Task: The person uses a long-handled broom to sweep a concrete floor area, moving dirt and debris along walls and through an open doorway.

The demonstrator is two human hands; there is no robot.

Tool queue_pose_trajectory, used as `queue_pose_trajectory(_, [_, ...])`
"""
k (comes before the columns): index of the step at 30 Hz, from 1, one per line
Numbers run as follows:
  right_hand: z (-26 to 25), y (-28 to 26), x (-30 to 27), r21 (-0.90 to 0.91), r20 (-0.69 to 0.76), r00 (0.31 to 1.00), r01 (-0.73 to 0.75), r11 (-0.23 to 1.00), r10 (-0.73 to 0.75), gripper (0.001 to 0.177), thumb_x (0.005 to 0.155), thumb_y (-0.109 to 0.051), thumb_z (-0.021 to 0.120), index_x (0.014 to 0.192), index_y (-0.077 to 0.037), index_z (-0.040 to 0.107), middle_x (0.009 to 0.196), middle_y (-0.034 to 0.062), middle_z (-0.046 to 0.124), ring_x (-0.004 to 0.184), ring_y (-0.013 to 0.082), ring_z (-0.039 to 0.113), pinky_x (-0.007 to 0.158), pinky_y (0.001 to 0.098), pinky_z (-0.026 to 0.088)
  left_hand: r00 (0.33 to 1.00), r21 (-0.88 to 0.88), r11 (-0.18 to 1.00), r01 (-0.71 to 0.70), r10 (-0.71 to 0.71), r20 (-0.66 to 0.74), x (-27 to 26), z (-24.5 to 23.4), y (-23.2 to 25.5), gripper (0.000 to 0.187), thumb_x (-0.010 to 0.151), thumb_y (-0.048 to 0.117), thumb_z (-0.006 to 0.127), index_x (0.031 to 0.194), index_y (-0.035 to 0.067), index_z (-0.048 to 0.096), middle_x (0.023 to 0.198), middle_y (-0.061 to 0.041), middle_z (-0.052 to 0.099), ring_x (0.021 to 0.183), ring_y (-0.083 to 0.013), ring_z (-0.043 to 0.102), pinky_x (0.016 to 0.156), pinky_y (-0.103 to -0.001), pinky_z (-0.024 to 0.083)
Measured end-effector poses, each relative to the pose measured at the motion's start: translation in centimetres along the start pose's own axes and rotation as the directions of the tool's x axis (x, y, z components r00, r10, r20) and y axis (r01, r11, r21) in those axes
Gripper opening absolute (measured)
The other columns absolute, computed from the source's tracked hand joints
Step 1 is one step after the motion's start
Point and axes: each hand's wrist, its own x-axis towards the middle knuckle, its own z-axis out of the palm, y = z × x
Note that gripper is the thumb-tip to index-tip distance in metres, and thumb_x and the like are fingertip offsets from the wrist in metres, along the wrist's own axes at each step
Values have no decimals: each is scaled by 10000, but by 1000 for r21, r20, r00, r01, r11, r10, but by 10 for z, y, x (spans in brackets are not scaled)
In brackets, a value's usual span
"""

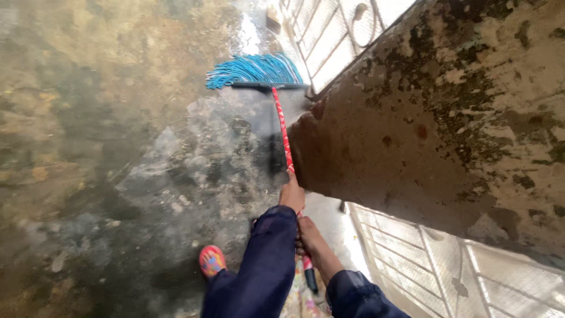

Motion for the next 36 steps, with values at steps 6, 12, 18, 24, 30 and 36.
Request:
queue_pose_trajectory(6, [104, 121, 9, 9, 3, 986, -169, 986, 169, 716, 964, -758, 276, 941, -133, 624, 574, 40, 533, 384, 176, 468, 340, 302, 378, 978, 69, 996, -63, 75, -196, -83, -70, -98, 689, 903, 118, 564, 1556, 98, 344, 877, -286, 710, 836, -475, 699, 725, -567, 539])
queue_pose_trajectory(12, [171, 212, -16, -156, 167, 982, -66, 986, 92, 401, 1030, -578, 399, 1107, -217, 556, 692, 29, 563, 444, 151, 475, 380, 301, 374, 943, -248, 933, 262, -302, -138, -176, -142, -161, 638, 950, 153, 517, 1569, 184, 365, 696, -223, 677, 507, -319, 674, 494, -462, 539])
queue_pose_trajectory(18, [212, 314, 7, -650, 327, 926, 365, 667, -189, 429, 925, -324, 503, 1281, -87, 532, 961, 160, 580, 710, 301, 565, 576, 400, 458, 891, -365, 923, 123, -264, -369, -234, -156, -288, 588, 955, 139, 579, 1525, 143, 434, 632, -81, 599, 408, -209, 600, 399, -392, 497])
queue_pose_trajectory(24, [246, 376, -2, -593, 804, 568, 790, -156, -178, 896, 634, -156, 799, 1349, 167, 368, 1130, 352, 505, 955, 478, 617, 779, 457, 567, 815, -620, 766, 168, -462, -351, -306, -200, -360, 561, 960, 105, 561, 1507, 189, 475, 613, -79, 509, 383, -183, 495, 348, -381, 422])
queue_pose_trajectory(30, [256, 384, -15, -629, 761, 648, 725, -280, -29, 573, 824, -165, 725, 1339, -6, 532, 1181, 369, 540, 855, 518, 682, 735, 542, 577, 699, -682, 715, 155, -567, -435, -330, -193, -392, 487, 966, 111, 558, 1440, 80, 452, 668, -93, 556, 408, -200, 524, 372, -411, 464])
queue_pose_trajectory(36, [188, 312, -65, -828, 290, 915, 387, 406, -281, 557, 1043, -400, 621, 1438, -119, 347, 785, 243, 655, 802, 452, 665, 672, 549, 525, 644, -272, 957, 104, -273, -715, -288, -123, -354, 371, 919, 103, 590, 1268, -17, 550, 853, -226, 708, 651, -343, 703, 606, -471, 569])
